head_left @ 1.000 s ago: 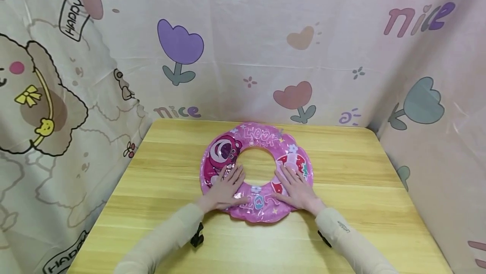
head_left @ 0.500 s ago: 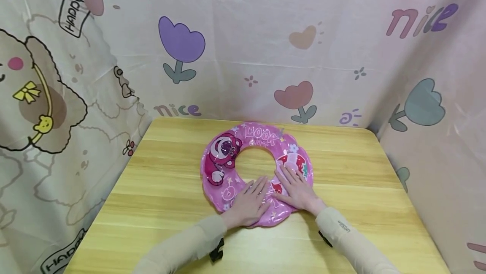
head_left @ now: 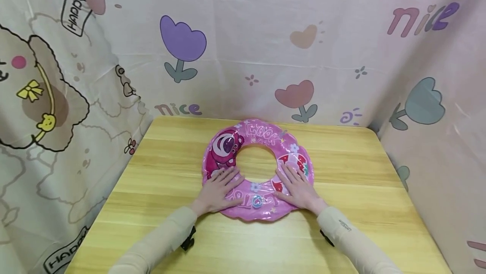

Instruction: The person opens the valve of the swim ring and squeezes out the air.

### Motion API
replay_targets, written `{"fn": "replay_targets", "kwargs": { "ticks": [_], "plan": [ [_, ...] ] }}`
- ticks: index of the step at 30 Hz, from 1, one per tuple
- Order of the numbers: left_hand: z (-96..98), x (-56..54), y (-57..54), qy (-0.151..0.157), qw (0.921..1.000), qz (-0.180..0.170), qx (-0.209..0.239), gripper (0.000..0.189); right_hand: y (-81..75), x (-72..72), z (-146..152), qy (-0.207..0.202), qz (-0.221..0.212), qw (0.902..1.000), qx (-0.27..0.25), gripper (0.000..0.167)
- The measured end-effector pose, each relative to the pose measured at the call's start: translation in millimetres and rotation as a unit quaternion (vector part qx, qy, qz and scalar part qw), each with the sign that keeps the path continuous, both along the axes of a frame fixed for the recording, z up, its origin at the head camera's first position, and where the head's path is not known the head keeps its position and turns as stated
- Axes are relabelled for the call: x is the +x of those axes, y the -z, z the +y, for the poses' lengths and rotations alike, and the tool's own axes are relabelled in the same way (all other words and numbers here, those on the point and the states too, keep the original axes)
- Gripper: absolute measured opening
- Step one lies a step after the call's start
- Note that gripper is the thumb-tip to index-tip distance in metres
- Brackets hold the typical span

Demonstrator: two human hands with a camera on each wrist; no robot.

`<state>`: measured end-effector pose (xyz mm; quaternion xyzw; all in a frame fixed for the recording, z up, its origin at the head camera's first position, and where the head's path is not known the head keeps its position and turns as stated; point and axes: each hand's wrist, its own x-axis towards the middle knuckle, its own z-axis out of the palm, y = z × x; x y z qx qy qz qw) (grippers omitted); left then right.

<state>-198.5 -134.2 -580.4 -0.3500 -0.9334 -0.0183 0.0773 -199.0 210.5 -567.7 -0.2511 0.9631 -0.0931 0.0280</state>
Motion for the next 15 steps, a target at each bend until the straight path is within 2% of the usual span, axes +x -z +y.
{"fn": "replay_targets", "kwargs": {
  "ticks": [3, 9, 15],
  "plan": [
    [-5.2, -3.3, -0.2, 0.001, 1.0000, 0.002, 0.003, 0.080, 0.6, -0.7, 1, 0.003, 0.000, 1.0000, 0.004, 0.087],
    [-13.0, -5.5, -3.5, 0.001, 0.9988, -0.043, 0.022, 0.082, 4.2, -0.3, 1, -0.005, 0.009, 0.9999, -0.001, 0.087],
    [-16.5, -8.7, -1.6, -0.007, 0.9989, -0.044, 0.016, 0.085, 5.6, -0.3, 1, -0.007, 0.024, 0.9996, -0.012, 0.089]
  ]
}}
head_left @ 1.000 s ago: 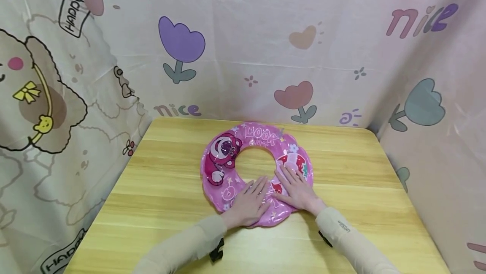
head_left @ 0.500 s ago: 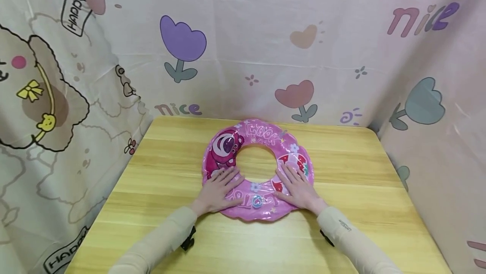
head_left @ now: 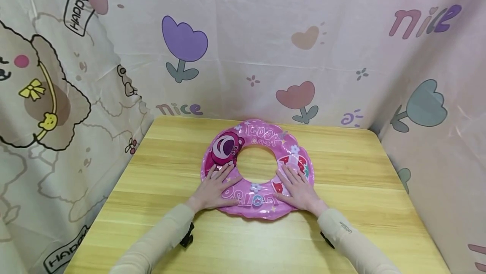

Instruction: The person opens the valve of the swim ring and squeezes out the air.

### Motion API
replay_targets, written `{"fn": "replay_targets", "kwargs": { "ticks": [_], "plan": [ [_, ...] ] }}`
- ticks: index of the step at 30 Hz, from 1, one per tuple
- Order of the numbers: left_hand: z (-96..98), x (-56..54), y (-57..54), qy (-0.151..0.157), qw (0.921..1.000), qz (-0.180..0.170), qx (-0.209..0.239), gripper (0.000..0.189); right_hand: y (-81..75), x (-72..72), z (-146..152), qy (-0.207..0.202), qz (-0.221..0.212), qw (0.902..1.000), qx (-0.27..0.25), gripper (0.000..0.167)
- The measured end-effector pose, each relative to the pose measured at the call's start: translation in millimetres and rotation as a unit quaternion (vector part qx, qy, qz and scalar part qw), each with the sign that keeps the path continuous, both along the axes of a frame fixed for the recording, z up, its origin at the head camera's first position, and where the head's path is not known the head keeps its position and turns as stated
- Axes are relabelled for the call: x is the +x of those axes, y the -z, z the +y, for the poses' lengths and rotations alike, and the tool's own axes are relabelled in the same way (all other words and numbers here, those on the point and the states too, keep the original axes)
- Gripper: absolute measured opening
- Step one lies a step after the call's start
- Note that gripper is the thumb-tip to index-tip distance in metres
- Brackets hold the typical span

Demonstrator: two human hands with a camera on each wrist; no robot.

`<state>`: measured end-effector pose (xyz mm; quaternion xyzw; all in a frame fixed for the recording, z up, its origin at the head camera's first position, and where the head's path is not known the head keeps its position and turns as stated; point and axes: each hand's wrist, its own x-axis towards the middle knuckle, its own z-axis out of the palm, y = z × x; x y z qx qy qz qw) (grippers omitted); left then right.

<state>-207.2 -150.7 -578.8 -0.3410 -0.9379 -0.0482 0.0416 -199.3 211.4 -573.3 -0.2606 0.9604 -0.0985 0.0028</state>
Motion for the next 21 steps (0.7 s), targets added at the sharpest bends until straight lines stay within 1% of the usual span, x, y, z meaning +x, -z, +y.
{"fn": "replay_targets", "kwargs": {
  "ticks": [5, 8, 11, 16, 19, 21],
  "plan": [
    [0.0, -0.8, 0.7, -0.010, 0.9999, -0.006, 0.009, 0.084, -0.5, 0.4, -1.2, 0.021, -0.017, 0.9996, -0.011, 0.090],
    [0.9, -1.3, 0.4, -0.015, 0.9998, -0.010, 0.008, 0.085, 0.2, 0.4, -2.9, 0.040, -0.022, 0.9990, -0.002, 0.091],
    [1.7, -1.6, 0.2, -0.018, 0.9997, -0.014, 0.010, 0.086, -1.3, 0.5, -4.7, 0.052, -0.017, 0.9984, 0.016, 0.089],
    [1.4, -0.9, -1.3, -0.022, 0.9994, -0.024, 0.007, 0.086, -7.3, 1.5, -6.5, 0.054, -0.023, 0.9979, 0.027, 0.088],
    [2.1, -0.8, -2.9, -0.022, 0.9993, -0.029, 0.000, 0.085, -7.1, 1.9, -6.1, 0.054, -0.027, 0.9978, 0.028, 0.088],
    [2.8, -1.8, -2.0, -0.023, 0.9992, -0.033, -0.002, 0.085, -5.6, 1.9, -5.3, 0.055, -0.026, 0.9977, 0.027, 0.088]
  ]
}}
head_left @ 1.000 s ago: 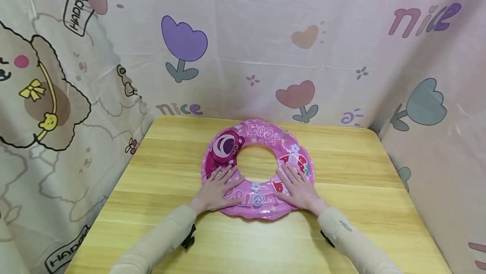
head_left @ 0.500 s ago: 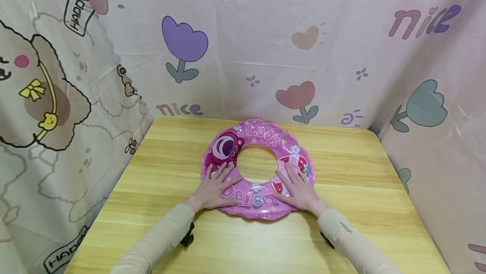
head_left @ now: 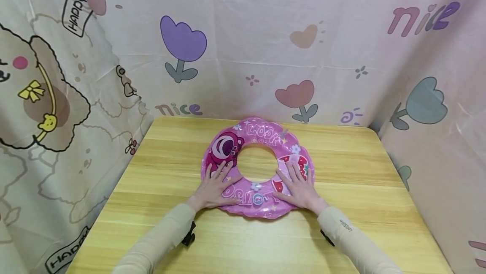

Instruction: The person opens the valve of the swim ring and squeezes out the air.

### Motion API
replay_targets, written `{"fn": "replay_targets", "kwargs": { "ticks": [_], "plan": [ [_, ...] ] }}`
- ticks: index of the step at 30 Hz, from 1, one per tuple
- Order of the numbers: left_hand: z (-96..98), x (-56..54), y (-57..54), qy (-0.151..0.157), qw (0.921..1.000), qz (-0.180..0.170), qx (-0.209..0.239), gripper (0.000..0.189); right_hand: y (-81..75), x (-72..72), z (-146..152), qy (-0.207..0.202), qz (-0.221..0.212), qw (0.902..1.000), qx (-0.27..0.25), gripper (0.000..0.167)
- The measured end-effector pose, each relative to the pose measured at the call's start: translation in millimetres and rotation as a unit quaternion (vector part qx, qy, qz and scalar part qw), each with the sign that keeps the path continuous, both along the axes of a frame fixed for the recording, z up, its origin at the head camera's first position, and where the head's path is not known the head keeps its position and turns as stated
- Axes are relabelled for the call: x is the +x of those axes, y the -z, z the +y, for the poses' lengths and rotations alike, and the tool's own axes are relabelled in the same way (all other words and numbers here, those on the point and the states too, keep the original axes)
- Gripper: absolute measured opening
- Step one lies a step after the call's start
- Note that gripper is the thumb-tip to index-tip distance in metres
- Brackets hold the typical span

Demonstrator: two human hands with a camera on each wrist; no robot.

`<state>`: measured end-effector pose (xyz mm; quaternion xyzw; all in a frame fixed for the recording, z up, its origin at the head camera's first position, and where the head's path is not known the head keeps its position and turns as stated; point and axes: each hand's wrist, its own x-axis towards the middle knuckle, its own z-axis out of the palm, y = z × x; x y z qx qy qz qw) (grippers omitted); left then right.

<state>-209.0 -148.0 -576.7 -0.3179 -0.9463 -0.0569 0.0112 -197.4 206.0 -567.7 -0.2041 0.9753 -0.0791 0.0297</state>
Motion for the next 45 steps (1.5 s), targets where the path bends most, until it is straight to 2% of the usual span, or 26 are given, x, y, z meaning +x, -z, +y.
{"fn": "replay_targets", "kwargs": {
  "ticks": [5, 19, 26, 32, 40, 45],
  "plan": [
    [0.2, -1.8, 3.1, -0.002, 1.0000, -0.003, -0.005, 0.086, 2.1, -0.9, 1.0, 0.001, -0.009, 1.0000, -0.003, 0.088],
    [0.0, -1.2, 1.3, 0.002, 0.9998, 0.007, -0.017, 0.087, 0.0, -0.1, 0.6, 0.001, -0.011, 0.9999, -0.011, 0.088],
    [-0.3, -0.9, 1.4, 0.007, 0.9998, 0.015, -0.005, 0.085, 1.1, -0.1, 0.6, 0.008, -0.015, 0.9998, -0.008, 0.089],
    [-1.2, 0.1, 2.4, 0.010, 0.9998, 0.014, 0.003, 0.086, 2.1, 0.0, -0.3, 0.012, -0.023, 0.9996, -0.012, 0.089],
    [0.6, 0.8, -0.5, -0.001, 0.9997, -0.004, -0.023, 0.085, 4.3, 0.3, -0.9, 0.012, -0.019, 0.9997, -0.008, 0.089],
    [0.0, 1.1, 0.8, 0.001, 0.9998, -0.005, -0.020, 0.087, 3.4, 0.6, -0.2, 0.013, -0.022, 0.9997, -0.005, 0.089]
  ]
}}
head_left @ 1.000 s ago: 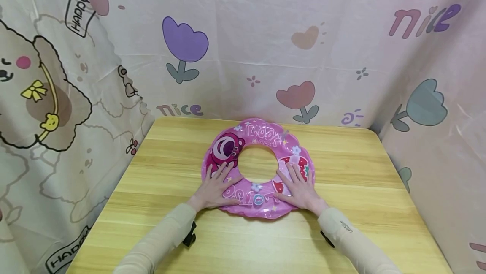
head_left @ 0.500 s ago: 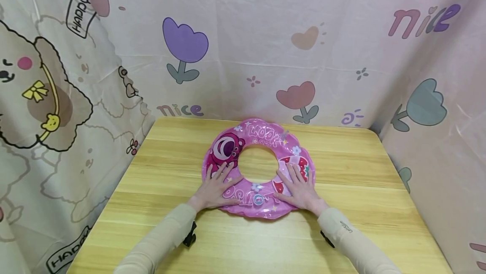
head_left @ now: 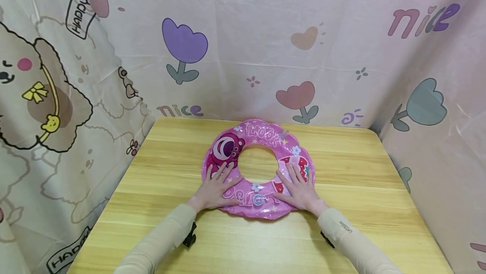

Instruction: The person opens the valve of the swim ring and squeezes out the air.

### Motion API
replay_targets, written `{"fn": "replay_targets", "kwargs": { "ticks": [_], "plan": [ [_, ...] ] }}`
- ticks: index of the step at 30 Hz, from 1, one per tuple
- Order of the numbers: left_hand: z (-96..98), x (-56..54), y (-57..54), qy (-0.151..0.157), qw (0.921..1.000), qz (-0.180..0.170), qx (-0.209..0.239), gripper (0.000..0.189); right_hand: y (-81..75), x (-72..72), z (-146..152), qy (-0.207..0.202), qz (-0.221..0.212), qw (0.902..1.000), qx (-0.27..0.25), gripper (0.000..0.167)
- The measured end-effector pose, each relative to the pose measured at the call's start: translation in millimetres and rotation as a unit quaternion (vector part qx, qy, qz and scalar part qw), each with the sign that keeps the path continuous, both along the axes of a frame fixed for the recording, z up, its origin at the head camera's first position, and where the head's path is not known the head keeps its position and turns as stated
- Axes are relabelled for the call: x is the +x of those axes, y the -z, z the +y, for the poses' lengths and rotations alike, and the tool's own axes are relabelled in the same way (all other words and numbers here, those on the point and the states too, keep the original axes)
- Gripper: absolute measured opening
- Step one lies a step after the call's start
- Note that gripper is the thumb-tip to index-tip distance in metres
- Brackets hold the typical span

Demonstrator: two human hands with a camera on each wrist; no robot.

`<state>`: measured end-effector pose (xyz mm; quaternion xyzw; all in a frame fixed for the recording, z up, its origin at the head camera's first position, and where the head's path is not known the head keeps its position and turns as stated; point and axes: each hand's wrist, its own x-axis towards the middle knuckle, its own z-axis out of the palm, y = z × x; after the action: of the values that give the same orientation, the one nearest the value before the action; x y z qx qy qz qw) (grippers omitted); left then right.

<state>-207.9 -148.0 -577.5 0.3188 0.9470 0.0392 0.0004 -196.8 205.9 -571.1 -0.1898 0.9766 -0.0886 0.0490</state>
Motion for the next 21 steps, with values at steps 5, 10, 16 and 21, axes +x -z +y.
{"fn": "replay_targets", "kwargs": {
  "ticks": [5, 10, 16, 21],
  "plan": [
    [-0.2, -0.8, 2.3, -0.007, 0.9999, -0.015, 0.000, 0.089, -1.1, 0.2, -0.1, 0.002, 0.001, 1.0000, 0.003, 0.089],
    [0.3, -1.5, 3.8, -0.012, 0.9997, -0.020, -0.003, 0.089, -1.3, 0.7, -0.6, 0.003, 0.000, 1.0000, -0.001, 0.089],
    [0.2, -1.7, 4.5, -0.014, 0.9997, -0.022, -0.002, 0.088, -1.2, 0.7, -0.1, 0.001, 0.005, 1.0000, -0.001, 0.088],
    [-0.2, -1.8, 4.3, -0.006, 0.9998, -0.012, 0.011, 0.087, -0.2, -1.1, 0.6, -0.001, 0.004, 1.0000, -0.002, 0.088]
  ]
}}
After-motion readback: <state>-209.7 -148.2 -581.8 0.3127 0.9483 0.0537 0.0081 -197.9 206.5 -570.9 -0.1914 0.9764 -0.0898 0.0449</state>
